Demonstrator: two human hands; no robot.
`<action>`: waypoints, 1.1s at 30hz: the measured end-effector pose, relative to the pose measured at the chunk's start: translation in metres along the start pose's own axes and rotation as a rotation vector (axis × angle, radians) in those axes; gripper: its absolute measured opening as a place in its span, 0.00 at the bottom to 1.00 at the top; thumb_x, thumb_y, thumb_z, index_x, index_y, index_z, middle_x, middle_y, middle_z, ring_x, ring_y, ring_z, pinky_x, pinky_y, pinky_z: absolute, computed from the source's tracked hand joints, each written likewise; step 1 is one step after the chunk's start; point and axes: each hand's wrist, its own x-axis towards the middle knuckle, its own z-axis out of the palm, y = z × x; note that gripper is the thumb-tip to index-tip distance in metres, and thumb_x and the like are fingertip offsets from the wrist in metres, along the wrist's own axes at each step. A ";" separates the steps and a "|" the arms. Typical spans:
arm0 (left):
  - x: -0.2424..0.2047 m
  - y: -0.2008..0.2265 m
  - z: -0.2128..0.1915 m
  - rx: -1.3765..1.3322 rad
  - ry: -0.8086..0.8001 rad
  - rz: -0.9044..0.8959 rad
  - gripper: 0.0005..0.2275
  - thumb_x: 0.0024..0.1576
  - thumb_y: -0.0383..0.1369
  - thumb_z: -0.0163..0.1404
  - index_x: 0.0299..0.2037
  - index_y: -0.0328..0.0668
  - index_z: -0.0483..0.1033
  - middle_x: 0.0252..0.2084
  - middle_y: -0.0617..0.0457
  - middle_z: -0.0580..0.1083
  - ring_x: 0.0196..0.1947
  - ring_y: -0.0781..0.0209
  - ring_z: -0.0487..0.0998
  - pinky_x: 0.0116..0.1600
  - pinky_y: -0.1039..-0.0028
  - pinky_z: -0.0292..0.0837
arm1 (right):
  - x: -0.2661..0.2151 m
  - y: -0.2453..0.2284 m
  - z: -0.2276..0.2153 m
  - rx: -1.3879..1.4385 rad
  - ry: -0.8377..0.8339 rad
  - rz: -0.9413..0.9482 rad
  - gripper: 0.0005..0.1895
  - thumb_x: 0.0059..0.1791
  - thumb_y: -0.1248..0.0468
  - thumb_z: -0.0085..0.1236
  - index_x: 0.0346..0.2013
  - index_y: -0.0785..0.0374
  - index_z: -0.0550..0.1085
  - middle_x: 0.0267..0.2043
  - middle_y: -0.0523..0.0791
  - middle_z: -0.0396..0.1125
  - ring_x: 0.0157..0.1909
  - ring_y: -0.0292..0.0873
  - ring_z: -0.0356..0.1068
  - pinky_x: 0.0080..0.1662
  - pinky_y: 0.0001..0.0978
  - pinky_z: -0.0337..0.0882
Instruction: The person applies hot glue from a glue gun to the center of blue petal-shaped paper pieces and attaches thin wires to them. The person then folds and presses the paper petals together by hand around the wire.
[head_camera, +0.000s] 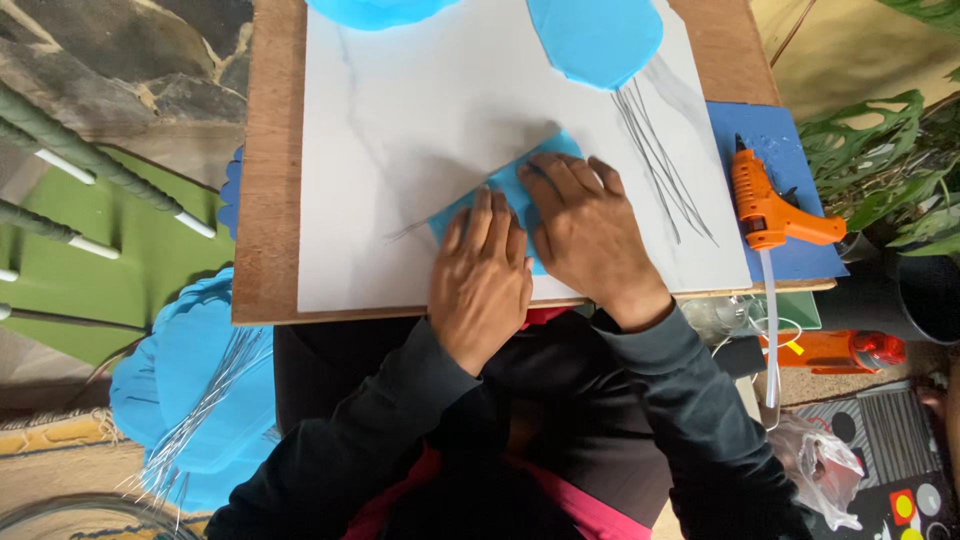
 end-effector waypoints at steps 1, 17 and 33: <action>0.000 0.000 -0.001 -0.011 -0.043 -0.021 0.17 0.51 0.35 0.44 0.43 0.25 0.67 0.48 0.34 0.63 0.52 0.43 0.61 0.53 0.63 0.59 | 0.001 0.003 0.000 -0.026 -0.002 -0.040 0.21 0.38 0.65 0.41 0.45 0.60 0.70 0.48 0.45 0.62 0.54 0.45 0.61 0.53 0.40 0.57; -0.006 -0.009 0.007 -0.071 -0.029 -0.008 0.17 0.52 0.36 0.39 0.45 0.29 0.65 0.49 0.30 0.62 0.53 0.38 0.62 0.55 0.58 0.58 | 0.006 0.016 0.004 0.166 -0.053 -0.024 0.24 0.38 0.66 0.41 0.48 0.68 0.67 0.51 0.51 0.60 0.56 0.51 0.60 0.56 0.49 0.55; -0.002 -0.040 0.007 -0.168 -0.050 0.164 0.18 0.49 0.38 0.44 0.42 0.29 0.68 0.44 0.40 0.66 0.50 0.42 0.63 0.52 0.61 0.60 | 0.005 -0.008 0.001 0.235 0.001 -0.060 0.14 0.38 0.73 0.46 0.38 0.63 0.72 0.40 0.44 0.63 0.47 0.45 0.64 0.49 0.36 0.64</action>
